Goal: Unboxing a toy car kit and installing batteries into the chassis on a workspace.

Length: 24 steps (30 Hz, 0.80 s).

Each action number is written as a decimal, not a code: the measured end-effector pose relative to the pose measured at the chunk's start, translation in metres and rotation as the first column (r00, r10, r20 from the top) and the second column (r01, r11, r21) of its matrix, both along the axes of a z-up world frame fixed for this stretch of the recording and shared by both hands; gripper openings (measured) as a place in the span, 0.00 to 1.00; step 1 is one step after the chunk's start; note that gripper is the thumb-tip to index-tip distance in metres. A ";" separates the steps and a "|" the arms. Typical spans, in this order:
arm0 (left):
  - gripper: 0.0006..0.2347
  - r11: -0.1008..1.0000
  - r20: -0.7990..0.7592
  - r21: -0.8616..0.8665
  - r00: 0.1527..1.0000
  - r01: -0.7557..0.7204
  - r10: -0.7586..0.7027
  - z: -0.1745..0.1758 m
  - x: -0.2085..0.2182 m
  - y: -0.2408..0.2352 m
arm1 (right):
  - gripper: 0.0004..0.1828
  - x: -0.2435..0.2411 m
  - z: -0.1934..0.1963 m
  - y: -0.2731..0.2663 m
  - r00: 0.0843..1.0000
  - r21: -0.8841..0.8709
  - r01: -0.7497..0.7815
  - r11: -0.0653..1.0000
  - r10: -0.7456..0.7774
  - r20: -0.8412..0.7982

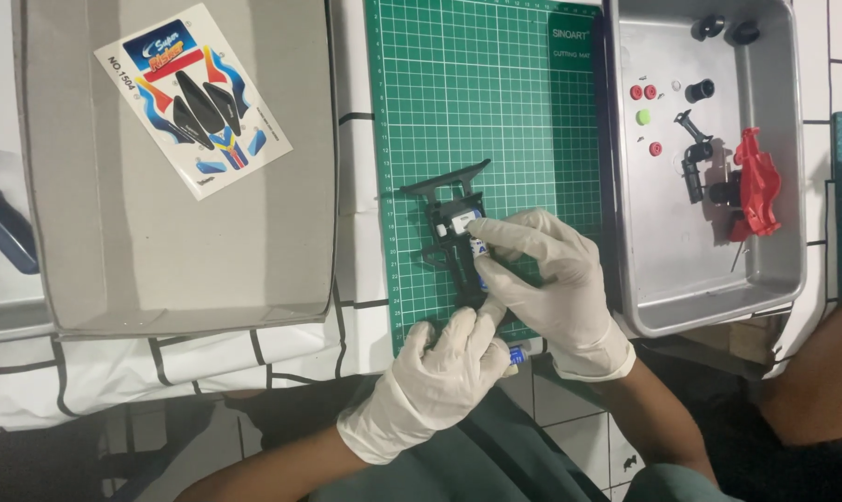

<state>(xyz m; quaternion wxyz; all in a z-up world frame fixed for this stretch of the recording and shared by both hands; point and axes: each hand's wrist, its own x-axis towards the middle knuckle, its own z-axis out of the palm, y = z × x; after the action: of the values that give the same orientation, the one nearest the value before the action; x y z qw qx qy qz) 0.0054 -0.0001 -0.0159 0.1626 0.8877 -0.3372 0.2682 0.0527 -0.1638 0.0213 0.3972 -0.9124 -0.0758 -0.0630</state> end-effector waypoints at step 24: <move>0.09 0.992 0.026 -0.117 0.998 0.055 -0.052 -0.009 0.001 0.005 | 0.22 -0.009 -0.013 -0.008 0.992 -0.117 -0.040 0.992 0.053 0.112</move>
<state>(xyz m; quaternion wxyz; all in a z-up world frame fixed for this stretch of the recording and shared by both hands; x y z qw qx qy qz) 0.0064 0.0044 -0.0249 0.2180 0.8641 -0.3462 0.2931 0.0434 -0.1721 0.0079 0.3404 -0.9266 -0.1234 -0.1017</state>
